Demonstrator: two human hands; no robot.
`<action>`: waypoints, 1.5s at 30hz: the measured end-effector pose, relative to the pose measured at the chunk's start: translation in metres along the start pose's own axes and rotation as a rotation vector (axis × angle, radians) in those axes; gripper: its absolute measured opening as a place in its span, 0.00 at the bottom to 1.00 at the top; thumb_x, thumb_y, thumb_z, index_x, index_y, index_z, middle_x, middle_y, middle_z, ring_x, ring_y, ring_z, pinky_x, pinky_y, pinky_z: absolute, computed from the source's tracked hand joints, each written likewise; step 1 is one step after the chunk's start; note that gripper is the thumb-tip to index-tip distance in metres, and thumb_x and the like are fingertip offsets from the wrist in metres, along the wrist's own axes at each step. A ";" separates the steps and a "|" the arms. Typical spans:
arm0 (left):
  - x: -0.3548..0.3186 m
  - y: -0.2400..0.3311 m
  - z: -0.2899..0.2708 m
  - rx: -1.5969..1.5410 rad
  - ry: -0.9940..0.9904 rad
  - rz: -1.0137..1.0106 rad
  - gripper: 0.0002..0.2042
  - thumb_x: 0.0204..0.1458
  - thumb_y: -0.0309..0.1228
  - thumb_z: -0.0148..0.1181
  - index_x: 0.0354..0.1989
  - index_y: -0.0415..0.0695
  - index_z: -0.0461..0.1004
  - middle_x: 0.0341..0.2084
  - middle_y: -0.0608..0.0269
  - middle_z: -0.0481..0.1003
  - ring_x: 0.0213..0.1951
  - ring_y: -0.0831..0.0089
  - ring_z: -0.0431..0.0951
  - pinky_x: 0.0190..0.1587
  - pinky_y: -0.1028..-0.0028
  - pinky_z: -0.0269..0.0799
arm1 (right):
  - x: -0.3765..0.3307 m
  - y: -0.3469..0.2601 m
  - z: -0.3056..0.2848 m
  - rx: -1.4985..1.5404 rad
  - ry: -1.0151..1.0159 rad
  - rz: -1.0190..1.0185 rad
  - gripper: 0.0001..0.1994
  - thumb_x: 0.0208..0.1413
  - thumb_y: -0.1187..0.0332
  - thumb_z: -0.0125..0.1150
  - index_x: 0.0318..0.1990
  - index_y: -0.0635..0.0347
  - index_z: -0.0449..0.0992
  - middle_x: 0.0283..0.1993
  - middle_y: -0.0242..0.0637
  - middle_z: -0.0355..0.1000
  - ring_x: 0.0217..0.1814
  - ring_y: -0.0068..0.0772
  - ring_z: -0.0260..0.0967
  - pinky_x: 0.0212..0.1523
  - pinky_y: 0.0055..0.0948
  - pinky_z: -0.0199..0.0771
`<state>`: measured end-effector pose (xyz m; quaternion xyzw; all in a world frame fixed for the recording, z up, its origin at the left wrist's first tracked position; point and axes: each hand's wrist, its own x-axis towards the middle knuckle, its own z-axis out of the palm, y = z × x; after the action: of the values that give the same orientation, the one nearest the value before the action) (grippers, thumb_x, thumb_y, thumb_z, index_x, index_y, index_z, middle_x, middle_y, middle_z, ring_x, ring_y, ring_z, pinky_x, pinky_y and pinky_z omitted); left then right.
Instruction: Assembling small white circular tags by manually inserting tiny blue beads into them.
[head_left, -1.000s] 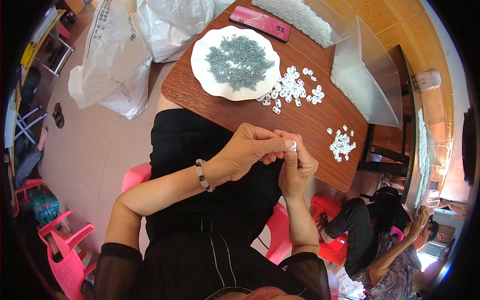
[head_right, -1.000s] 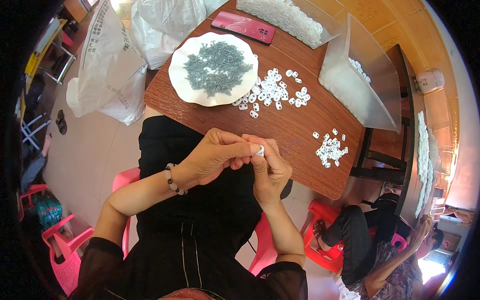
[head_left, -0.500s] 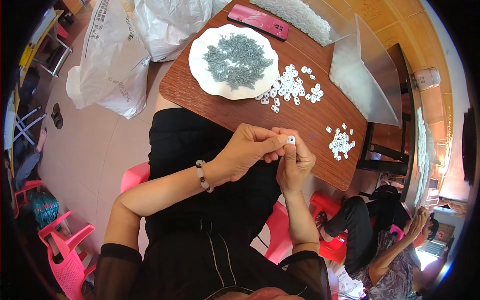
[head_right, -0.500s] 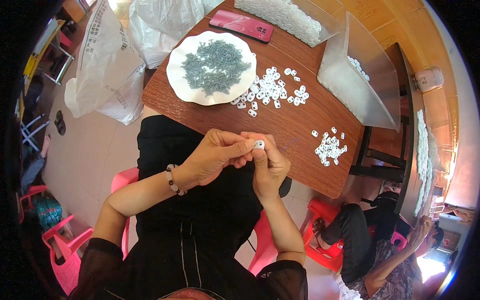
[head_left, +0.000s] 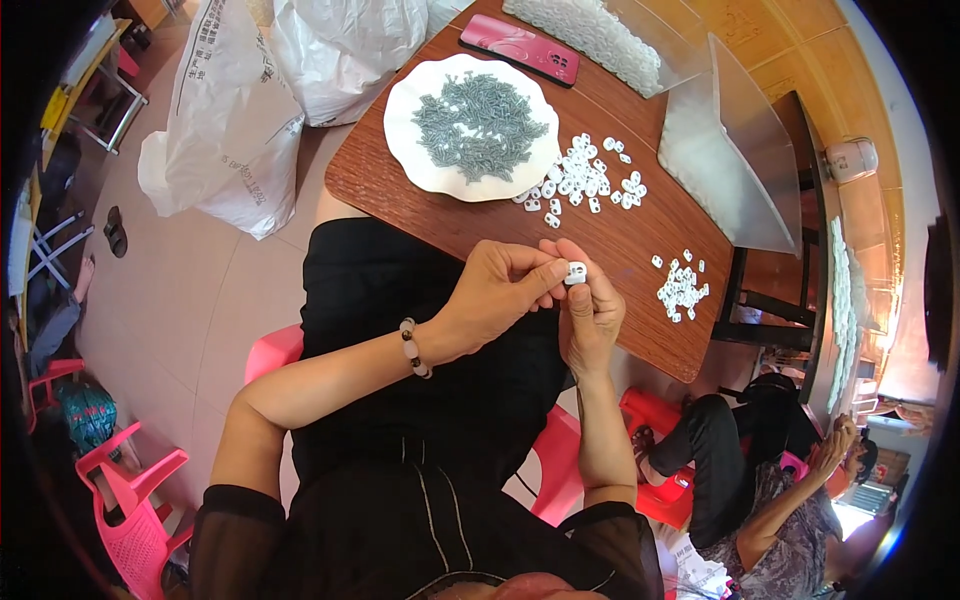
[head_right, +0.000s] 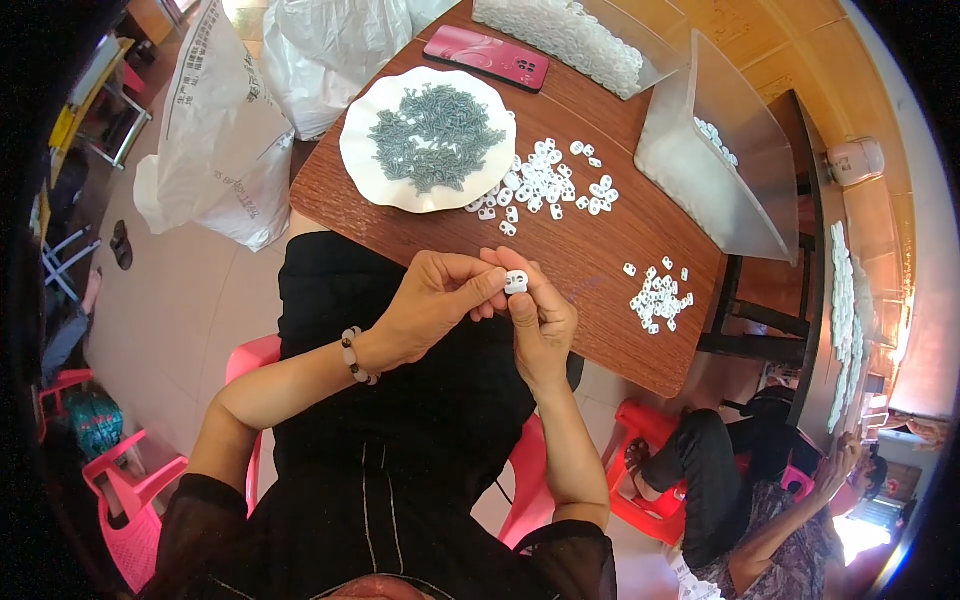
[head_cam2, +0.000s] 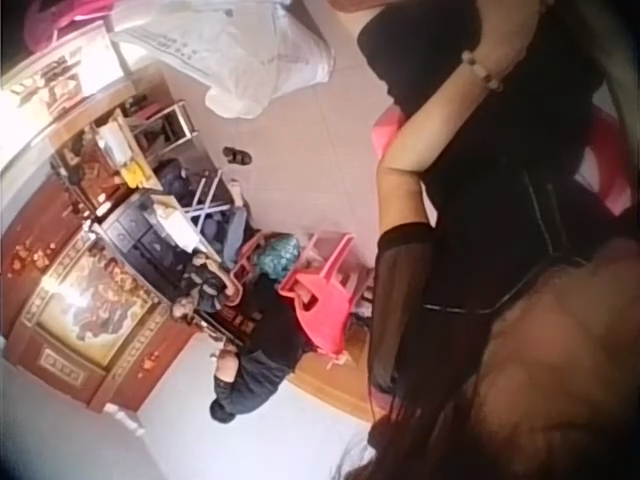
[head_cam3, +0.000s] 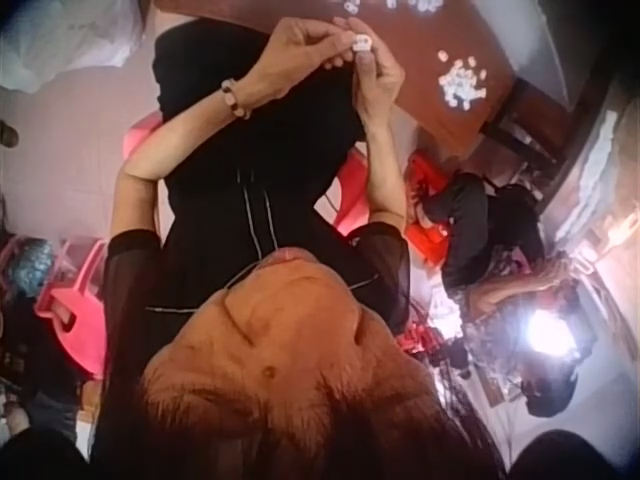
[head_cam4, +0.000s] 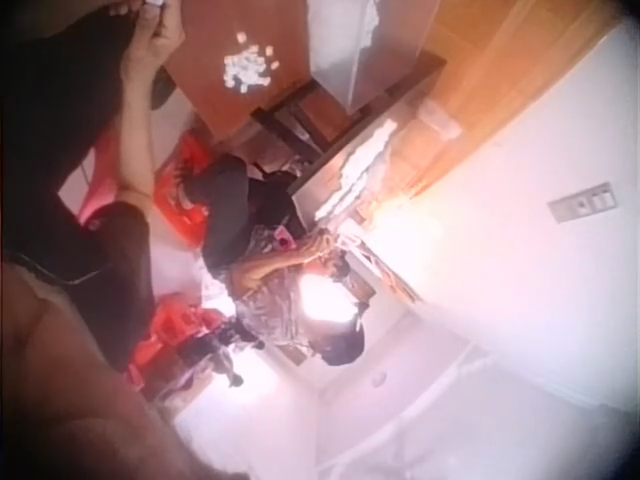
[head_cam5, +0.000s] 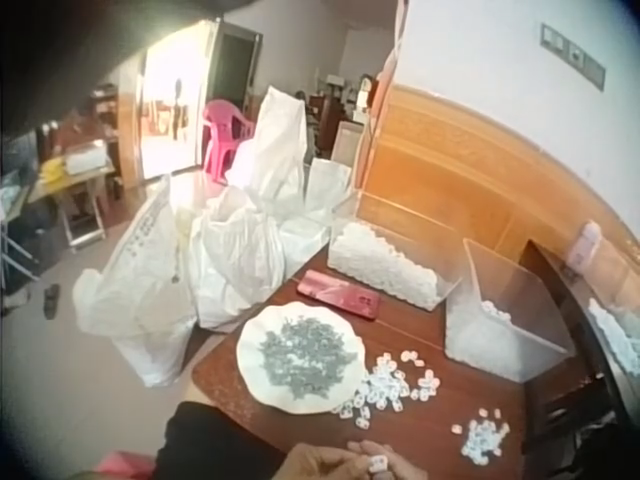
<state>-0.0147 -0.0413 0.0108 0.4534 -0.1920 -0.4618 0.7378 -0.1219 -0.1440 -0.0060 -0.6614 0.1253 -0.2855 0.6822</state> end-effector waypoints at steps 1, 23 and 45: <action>0.000 0.000 0.000 0.023 -0.002 0.008 0.10 0.57 0.30 0.57 0.31 0.35 0.80 0.20 0.68 0.75 0.23 0.87 0.70 0.26 0.85 0.66 | 0.000 0.000 0.000 -0.007 0.006 0.002 0.25 0.62 0.55 0.53 0.55 0.72 0.69 0.51 0.48 0.72 0.45 0.27 0.68 0.46 0.25 0.69; -0.004 0.002 0.000 0.014 -0.029 -0.099 0.11 0.56 0.34 0.60 0.32 0.37 0.80 0.22 0.67 0.76 0.22 0.86 0.70 0.25 0.86 0.65 | 0.000 0.006 0.001 0.085 0.034 -0.060 0.17 0.62 0.61 0.55 0.44 0.72 0.76 0.45 0.46 0.73 0.42 0.28 0.68 0.43 0.26 0.69; -0.001 -0.001 -0.005 -0.050 -0.018 -0.202 0.12 0.59 0.36 0.55 0.38 0.39 0.79 0.22 0.72 0.74 0.24 0.87 0.69 0.29 0.86 0.65 | 0.048 -0.080 -0.044 -0.502 0.407 -0.310 0.10 0.59 0.72 0.55 0.44 0.66 0.78 0.41 0.32 0.76 0.41 0.17 0.67 0.41 0.18 0.67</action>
<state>-0.0124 -0.0387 0.0074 0.4479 -0.1403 -0.5425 0.6967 -0.1250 -0.2041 0.0777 -0.7491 0.2231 -0.4716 0.4082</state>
